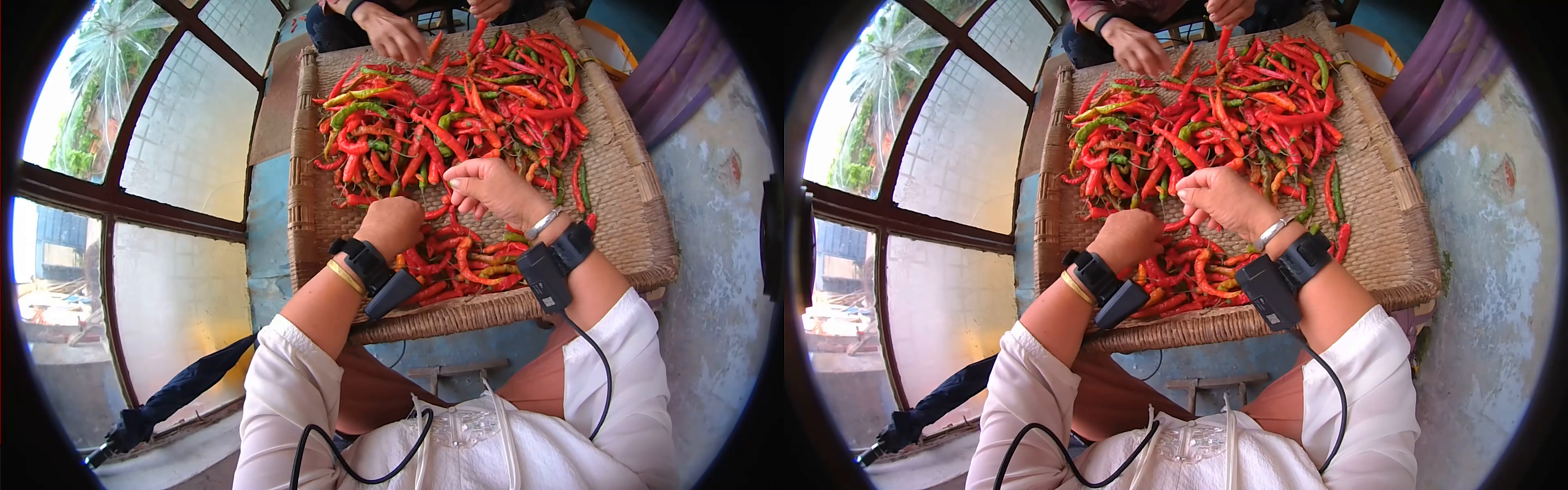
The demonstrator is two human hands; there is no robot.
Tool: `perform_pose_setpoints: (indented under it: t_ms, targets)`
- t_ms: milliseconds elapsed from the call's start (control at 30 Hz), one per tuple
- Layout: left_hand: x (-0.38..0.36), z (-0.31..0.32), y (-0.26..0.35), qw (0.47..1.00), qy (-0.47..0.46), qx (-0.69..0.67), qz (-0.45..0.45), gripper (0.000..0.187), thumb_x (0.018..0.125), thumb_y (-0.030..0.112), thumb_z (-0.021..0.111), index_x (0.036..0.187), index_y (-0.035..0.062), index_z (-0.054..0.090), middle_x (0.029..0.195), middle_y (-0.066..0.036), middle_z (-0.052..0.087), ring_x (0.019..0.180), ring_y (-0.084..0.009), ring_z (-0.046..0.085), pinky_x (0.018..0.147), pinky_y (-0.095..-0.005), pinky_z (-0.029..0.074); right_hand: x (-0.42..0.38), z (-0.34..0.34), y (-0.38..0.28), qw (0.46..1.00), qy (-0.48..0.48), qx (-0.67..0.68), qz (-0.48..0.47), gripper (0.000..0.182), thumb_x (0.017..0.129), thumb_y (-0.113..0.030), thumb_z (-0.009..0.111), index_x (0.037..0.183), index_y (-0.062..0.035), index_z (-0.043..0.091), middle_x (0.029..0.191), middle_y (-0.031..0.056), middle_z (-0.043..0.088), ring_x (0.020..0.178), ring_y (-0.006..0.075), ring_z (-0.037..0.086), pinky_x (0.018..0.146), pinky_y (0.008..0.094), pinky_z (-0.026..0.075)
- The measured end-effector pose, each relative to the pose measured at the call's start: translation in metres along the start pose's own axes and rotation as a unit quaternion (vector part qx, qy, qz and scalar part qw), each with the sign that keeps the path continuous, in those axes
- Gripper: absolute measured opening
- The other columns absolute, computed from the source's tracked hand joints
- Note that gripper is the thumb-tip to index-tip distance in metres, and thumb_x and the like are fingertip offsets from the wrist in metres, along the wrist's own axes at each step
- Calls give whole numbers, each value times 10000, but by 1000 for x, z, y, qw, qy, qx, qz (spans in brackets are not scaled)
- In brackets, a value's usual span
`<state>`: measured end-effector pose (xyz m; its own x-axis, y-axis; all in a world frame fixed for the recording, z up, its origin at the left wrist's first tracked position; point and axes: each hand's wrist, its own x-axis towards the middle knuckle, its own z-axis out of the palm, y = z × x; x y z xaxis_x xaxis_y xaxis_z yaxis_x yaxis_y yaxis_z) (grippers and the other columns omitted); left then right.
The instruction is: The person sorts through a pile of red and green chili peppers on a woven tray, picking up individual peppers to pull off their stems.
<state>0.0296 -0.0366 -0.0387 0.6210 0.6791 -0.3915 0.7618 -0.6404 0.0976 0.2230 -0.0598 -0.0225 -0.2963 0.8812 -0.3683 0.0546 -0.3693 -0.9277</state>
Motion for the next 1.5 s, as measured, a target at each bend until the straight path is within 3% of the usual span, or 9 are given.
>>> perform_pose_setpoints:
  t_ms: [333, 667, 833, 900, 1033, 1200, 1333, 1433, 1500]
  targets:
    - [-1, -17, -4, 953, 122, -266, 83, 120, 676, 109, 644, 774, 43, 627, 712, -96, 603, 651, -187, 600, 577, -295, 468, 4, 6, 16, 966, -12, -221, -133, 277, 747, -158, 632, 965, 8, 592, 776, 88, 621, 671, 138, 583, 633, 268, 468]
    - [-1, -16, 1, 830, 46, -550, 77, 307, 722, 77, 654, 981, -10, 514, 781, -52, 604, 682, -131, 569, 623, -282, 461, -2, 5, 1, 997, 65, 3, -34, 96, 801, -90, 553, 855, -11, 568, 638, 33, 569, 520, 78, 539, 425, 209, 432]
    - [0, -11, 4, 920, 4, -381, 95, 321, 737, 116, 656, 1015, 13, 532, 801, -71, 604, 704, -150, 575, 661, -277, 467, -3, -4, -17, 976, 101, 148, -121, 145, 820, -125, 556, 892, 1, 548, 716, 44, 580, 561, 89, 561, 460, 214, 471]
    - [1, -4, 4, 965, -24, -232, 116, 308, 706, 157, 662, 967, 19, 575, 805, -112, 618, 714, -218, 597, 671, -311, 472, -7, -4, -29, 901, 182, 363, -153, 275, 833, -158, 552, 1045, 7, 495, 837, 68, 579, 614, 111, 584, 489, 216, 485]
    - [4, 5, 0, 958, -6, -240, 157, 291, 680, 177, 665, 923, 28, 605, 812, -138, 620, 734, -266, 600, 673, -347, 469, -9, -17, -18, 979, 64, 194, -19, 606, 848, -203, 543, 1309, 13, 215, 1010, 127, 548, 699, 134, 601, 542, 225, 500]
    - [1, 1, 9, 974, -62, -172, 131, 238, 660, 188, 669, 845, 42, 638, 752, -127, 616, 717, -255, 602, 648, -348, 464, -4, -1, -7, 998, 8, 65, 6, 293, 852, -182, 528, 1058, 26, 513, 774, 54, 592, 658, 68, 583, 472, 176, 452]
    - [2, 3, 6, 978, -55, -162, 120, 247, 649, 204, 670, 836, 46, 641, 728, -118, 615, 701, -248, 600, 640, -345, 464, 0, -2, 1, 1000, 15, -2, 17, 298, 844, -173, 544, 1070, 18, 511, 792, 60, 598, 649, 68, 571, 484, 178, 449]
    - [0, -3, -2, 962, -9, -223, 155, 245, 656, 214, 661, 835, 48, 641, 728, -126, 615, 701, -242, 604, 643, -350, 465, 10, -4, 16, 987, -9, -141, -78, 304, 834, -162, 557, 1096, -13, 515, 824, 59, 603, 677, 88, 571, 547, 200, 466]
    - [-1, -13, -4, 947, 41, -292, 128, 205, 678, 226, 630, 807, 69, 650, 743, -121, 626, 716, -254, 609, 653, -348, 476, 11, -5, 19, 956, -71, -269, -93, 392, 771, -248, 629, 1131, -115, 551, 926, 87, 633, 796, 214, 603, 722, 307, 477]
